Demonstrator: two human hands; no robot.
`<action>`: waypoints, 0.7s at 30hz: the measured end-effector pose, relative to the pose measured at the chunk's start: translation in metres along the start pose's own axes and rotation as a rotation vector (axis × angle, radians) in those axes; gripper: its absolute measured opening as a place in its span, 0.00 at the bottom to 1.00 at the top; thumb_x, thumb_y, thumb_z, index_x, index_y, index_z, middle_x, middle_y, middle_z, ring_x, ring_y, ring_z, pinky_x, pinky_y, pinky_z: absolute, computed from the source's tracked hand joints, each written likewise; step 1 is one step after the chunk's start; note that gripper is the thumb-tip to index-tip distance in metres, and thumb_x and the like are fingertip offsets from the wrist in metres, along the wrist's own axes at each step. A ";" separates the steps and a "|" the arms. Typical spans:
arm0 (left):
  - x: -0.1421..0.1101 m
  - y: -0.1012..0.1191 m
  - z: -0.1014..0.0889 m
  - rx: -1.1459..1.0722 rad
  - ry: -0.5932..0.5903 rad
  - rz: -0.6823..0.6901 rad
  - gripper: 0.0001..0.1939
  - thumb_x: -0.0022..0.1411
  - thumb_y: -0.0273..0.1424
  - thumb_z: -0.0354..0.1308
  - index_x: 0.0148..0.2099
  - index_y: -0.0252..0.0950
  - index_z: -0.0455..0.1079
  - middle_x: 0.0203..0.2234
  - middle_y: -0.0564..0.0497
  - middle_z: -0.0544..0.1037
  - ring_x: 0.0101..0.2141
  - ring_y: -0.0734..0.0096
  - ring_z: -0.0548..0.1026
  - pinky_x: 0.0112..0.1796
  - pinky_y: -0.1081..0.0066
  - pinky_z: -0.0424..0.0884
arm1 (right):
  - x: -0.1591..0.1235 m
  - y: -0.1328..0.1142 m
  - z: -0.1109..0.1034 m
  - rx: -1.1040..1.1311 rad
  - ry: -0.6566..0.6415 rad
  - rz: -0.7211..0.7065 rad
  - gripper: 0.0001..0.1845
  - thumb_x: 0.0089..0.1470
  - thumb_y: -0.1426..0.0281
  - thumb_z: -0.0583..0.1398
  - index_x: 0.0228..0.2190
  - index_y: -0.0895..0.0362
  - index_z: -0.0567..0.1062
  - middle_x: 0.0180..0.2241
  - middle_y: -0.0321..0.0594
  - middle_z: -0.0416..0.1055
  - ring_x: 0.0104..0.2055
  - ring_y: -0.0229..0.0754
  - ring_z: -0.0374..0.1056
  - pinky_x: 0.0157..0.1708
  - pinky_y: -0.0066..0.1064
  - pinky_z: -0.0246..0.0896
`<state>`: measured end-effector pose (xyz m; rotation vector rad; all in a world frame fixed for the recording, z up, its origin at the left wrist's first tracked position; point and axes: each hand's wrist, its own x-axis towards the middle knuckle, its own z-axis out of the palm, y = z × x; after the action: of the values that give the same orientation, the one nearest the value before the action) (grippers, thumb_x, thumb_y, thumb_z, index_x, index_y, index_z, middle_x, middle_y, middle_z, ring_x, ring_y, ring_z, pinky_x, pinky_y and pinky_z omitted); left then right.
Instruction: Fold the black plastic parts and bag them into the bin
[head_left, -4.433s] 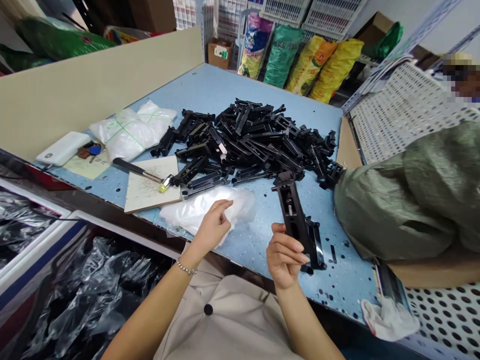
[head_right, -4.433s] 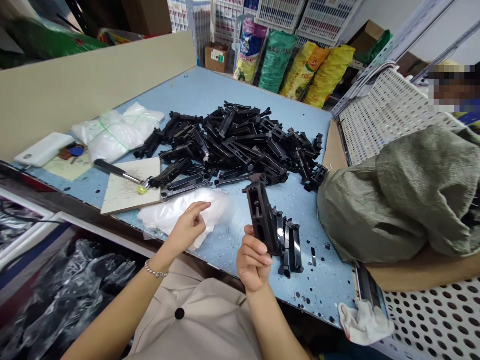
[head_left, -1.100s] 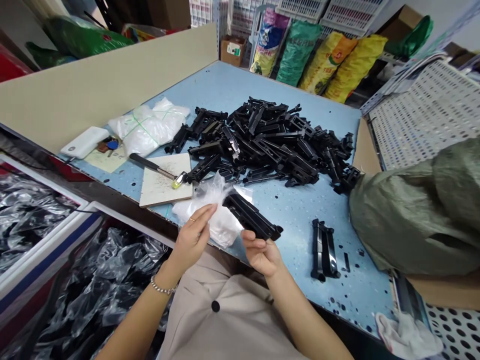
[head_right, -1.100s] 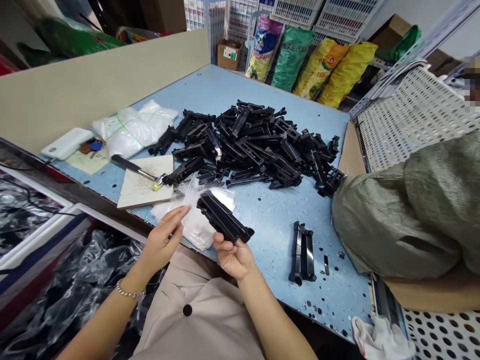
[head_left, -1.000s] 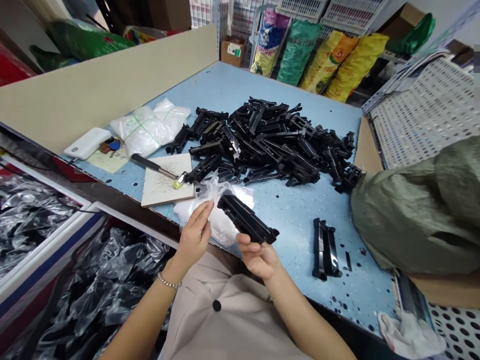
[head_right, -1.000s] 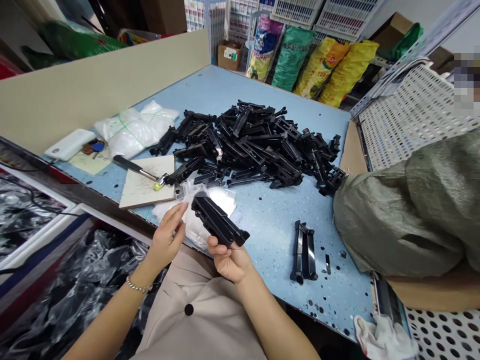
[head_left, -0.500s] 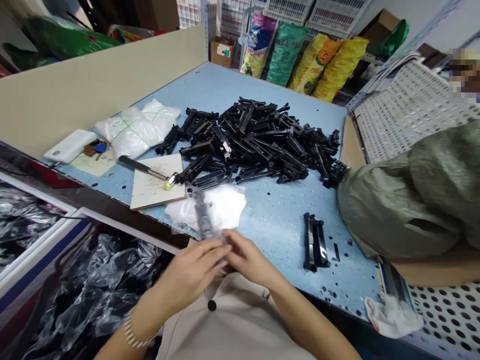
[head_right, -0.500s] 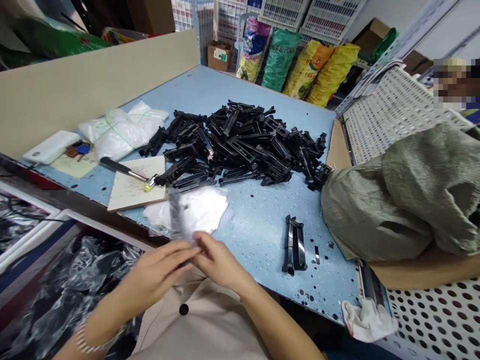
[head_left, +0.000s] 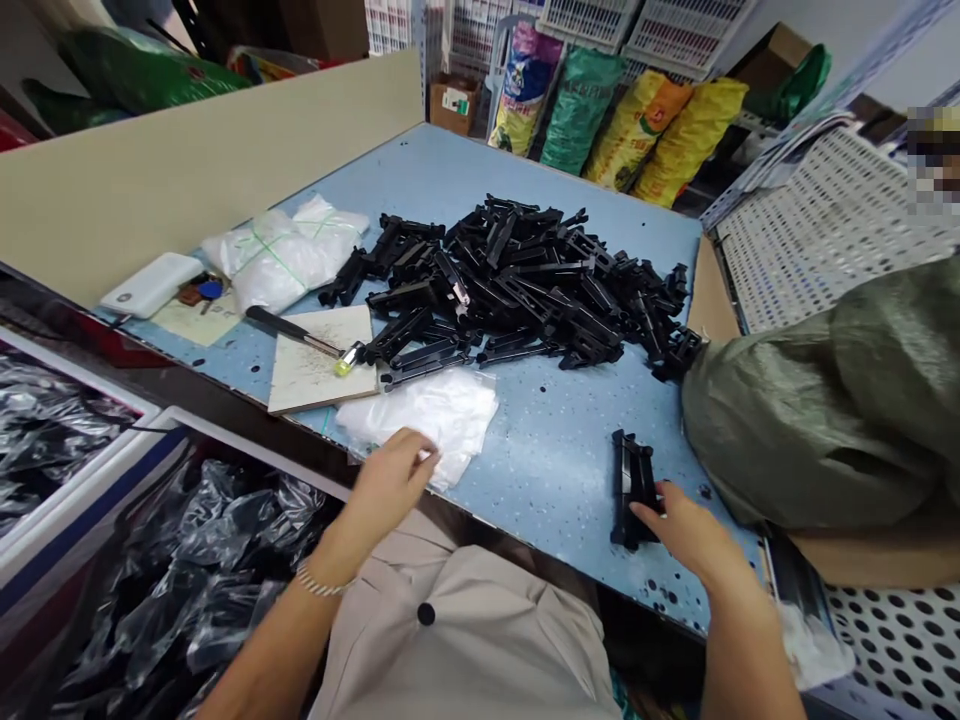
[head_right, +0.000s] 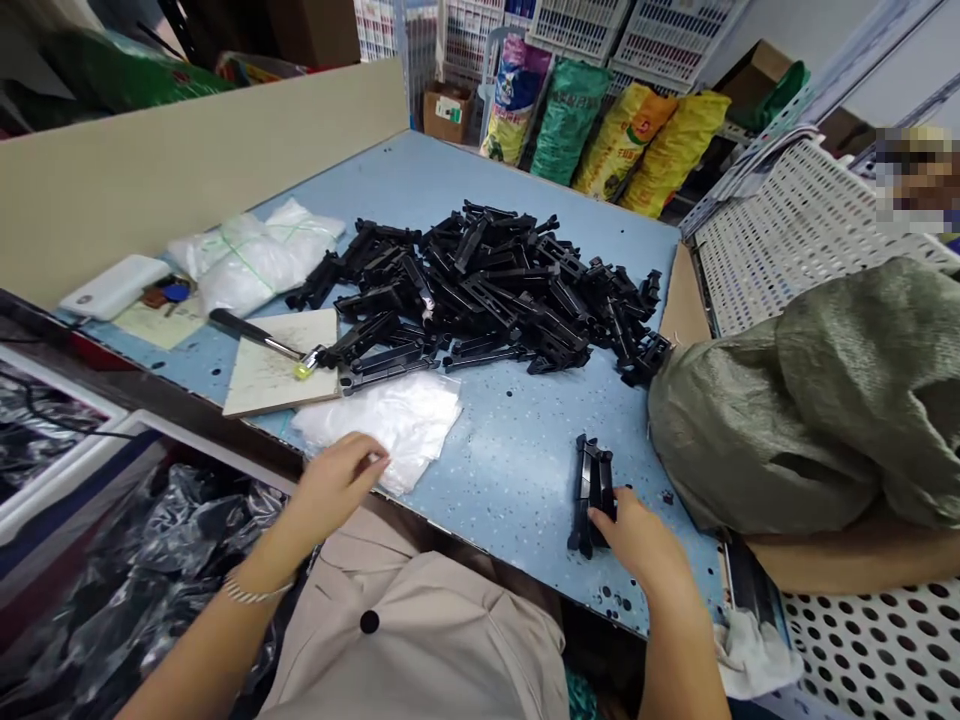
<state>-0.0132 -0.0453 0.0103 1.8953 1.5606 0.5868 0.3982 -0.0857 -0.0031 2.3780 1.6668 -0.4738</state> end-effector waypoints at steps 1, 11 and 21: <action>0.016 0.009 0.012 0.016 0.097 -0.003 0.10 0.63 0.36 0.53 0.40 0.35 0.71 0.39 0.44 0.76 0.41 0.60 0.75 0.44 0.63 0.70 | -0.001 0.001 0.003 0.014 -0.003 0.004 0.24 0.55 0.59 0.55 0.47 0.63 0.72 0.40 0.57 0.76 0.42 0.58 0.73 0.38 0.41 0.65; 0.078 -0.026 0.015 -0.514 0.122 -0.221 0.11 0.50 0.34 0.64 0.25 0.35 0.67 0.20 0.55 0.69 0.22 0.74 0.67 0.26 0.73 0.63 | -0.024 -0.069 0.004 1.230 -0.215 -0.214 0.26 0.48 0.57 0.63 0.47 0.56 0.72 0.39 0.43 0.76 0.37 0.44 0.72 0.35 0.33 0.67; 0.071 -0.021 0.010 -1.066 0.129 -0.321 0.13 0.35 0.28 0.71 0.20 0.33 0.68 0.21 0.55 0.71 0.23 0.79 0.66 0.25 0.77 0.60 | 0.007 -0.241 -0.015 1.701 -0.836 -0.351 0.16 0.42 0.66 0.69 0.35 0.57 0.78 0.31 0.37 0.75 0.27 0.35 0.67 0.30 0.27 0.63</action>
<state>-0.0063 0.0244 -0.0145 0.8038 1.1840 1.1120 0.1763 0.0085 0.0129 1.6014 1.1940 -3.2973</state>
